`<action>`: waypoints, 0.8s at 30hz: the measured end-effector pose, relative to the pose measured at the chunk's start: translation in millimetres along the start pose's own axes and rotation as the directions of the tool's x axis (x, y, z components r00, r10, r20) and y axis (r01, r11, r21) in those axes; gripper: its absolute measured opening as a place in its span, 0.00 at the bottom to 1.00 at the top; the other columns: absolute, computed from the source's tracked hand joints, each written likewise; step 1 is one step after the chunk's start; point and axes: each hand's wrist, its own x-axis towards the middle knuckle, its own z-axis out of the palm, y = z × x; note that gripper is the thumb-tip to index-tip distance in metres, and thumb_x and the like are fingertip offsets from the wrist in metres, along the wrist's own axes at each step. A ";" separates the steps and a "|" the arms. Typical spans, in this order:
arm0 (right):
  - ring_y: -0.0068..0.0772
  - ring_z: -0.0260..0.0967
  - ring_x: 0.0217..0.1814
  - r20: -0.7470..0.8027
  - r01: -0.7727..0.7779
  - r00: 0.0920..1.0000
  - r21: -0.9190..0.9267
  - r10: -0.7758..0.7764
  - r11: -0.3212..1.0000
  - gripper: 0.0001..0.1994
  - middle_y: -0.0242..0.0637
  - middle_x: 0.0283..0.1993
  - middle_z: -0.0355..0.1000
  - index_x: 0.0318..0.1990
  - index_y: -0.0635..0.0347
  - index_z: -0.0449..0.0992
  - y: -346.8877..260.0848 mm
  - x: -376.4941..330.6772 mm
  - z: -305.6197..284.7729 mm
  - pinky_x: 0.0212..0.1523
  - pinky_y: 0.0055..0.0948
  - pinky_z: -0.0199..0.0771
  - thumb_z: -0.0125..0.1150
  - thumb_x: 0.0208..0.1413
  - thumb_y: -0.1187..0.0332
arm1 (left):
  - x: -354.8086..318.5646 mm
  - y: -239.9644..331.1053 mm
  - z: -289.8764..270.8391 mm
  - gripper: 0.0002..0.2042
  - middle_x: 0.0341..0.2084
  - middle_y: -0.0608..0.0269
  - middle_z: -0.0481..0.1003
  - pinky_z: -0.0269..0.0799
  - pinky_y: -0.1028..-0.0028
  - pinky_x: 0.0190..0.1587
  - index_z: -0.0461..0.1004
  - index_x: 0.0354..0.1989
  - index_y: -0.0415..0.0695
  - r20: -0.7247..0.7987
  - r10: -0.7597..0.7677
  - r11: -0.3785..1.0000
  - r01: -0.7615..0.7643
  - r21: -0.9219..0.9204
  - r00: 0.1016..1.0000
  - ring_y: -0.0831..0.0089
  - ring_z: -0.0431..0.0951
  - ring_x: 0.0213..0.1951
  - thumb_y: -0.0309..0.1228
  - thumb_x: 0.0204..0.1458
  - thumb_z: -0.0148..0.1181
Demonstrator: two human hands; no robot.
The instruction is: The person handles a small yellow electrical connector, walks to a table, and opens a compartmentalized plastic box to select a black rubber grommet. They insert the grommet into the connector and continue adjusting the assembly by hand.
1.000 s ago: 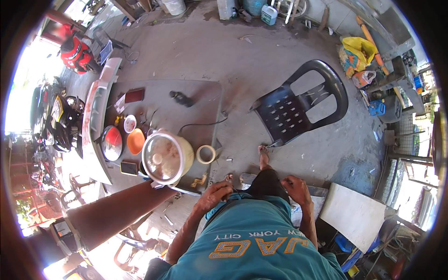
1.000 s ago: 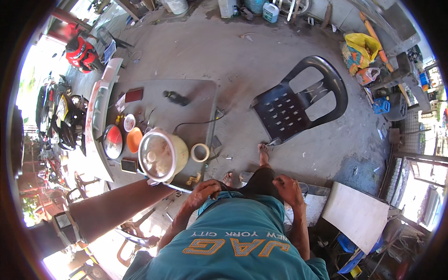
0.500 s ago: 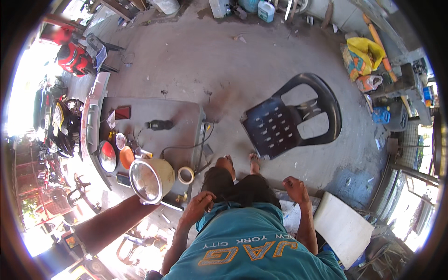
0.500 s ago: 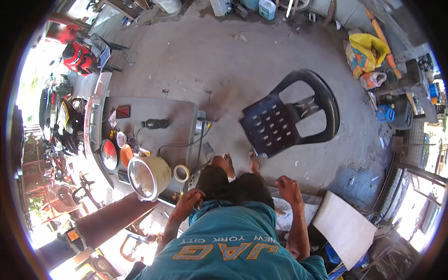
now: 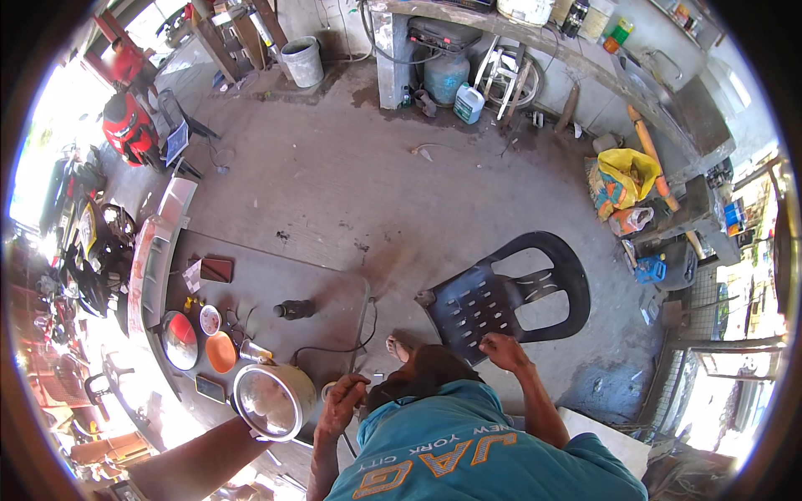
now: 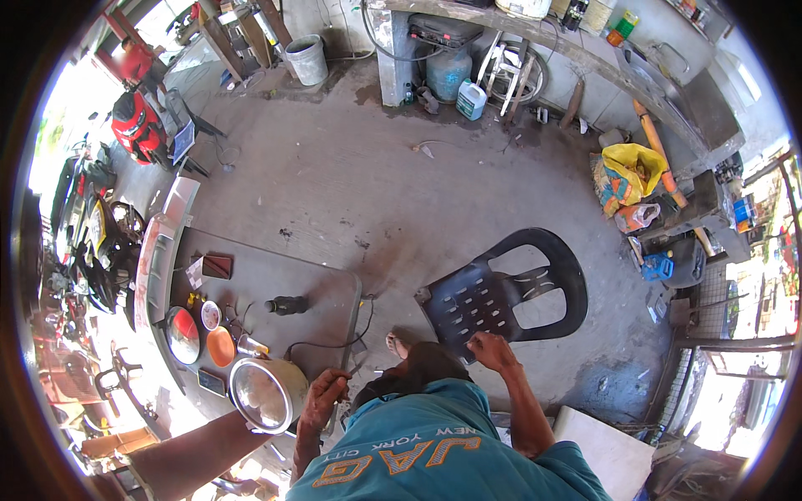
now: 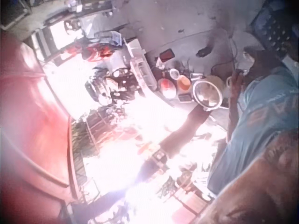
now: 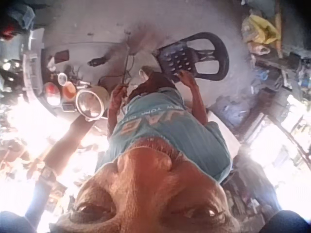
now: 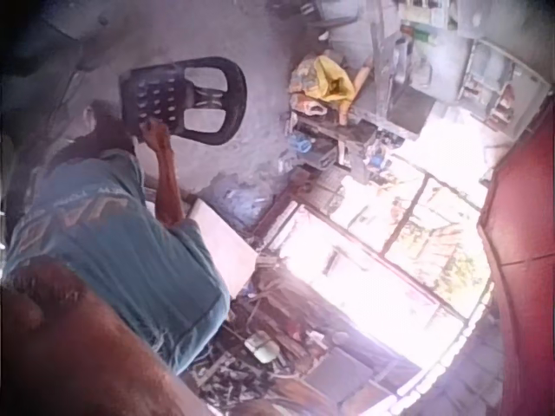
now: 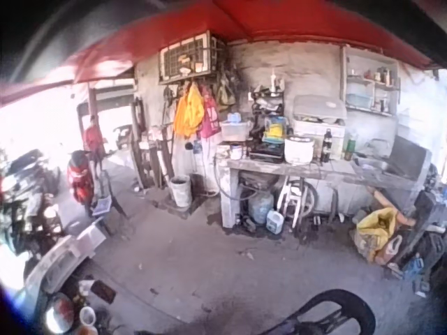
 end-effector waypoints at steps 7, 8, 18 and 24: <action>0.54 0.80 0.45 0.054 0.083 0.995 0.098 -0.088 0.992 0.13 0.51 0.39 0.81 0.44 0.60 0.81 -50.8 49.0 -7.9 0.43 0.46 0.77 0.61 0.64 0.60 | 1.7 -0.8 -3.2 0.14 0.26 0.71 0.73 0.67 0.76 0.37 0.79 0.47 0.41 -0.039 -0.025 1.000 0.025 -0.008 0.999 0.82 0.71 0.31 0.41 0.66 0.59; 0.54 0.80 0.44 0.060 0.072 0.995 0.106 -0.078 0.992 0.13 0.51 0.39 0.81 0.44 0.61 0.81 -63.8 54.0 -11.3 0.43 0.45 0.78 0.60 0.64 0.60 | 0.0 -4.2 -1.0 0.14 0.26 0.71 0.72 0.67 0.76 0.37 0.79 0.46 0.41 -0.043 -0.063 0.997 0.061 -0.052 0.997 0.82 0.71 0.31 0.41 0.66 0.59; 0.53 0.81 0.43 0.127 0.190 0.971 0.092 -0.201 0.977 0.13 0.51 0.40 0.81 0.46 0.61 0.80 -116.7 201.5 -38.5 0.44 0.42 0.78 0.58 0.66 0.61 | 46.2 22.2 19.0 0.13 0.29 0.74 0.72 0.66 0.78 0.40 0.76 0.47 0.41 -0.220 -0.217 0.953 0.157 -0.259 0.951 0.82 0.69 0.33 0.39 0.67 0.59; 0.55 0.80 0.44 0.433 0.264 0.873 -0.032 -0.225 0.964 0.11 0.52 0.41 0.81 0.44 0.61 0.80 -120.2 340.1 -57.2 0.46 0.43 0.79 0.57 0.66 0.63 | 131.0 48.0 65.2 0.13 0.29 0.74 0.71 0.66 0.78 0.40 0.77 0.49 0.41 -0.322 -0.345 0.874 0.176 -0.454 0.882 0.83 0.69 0.34 0.38 0.67 0.59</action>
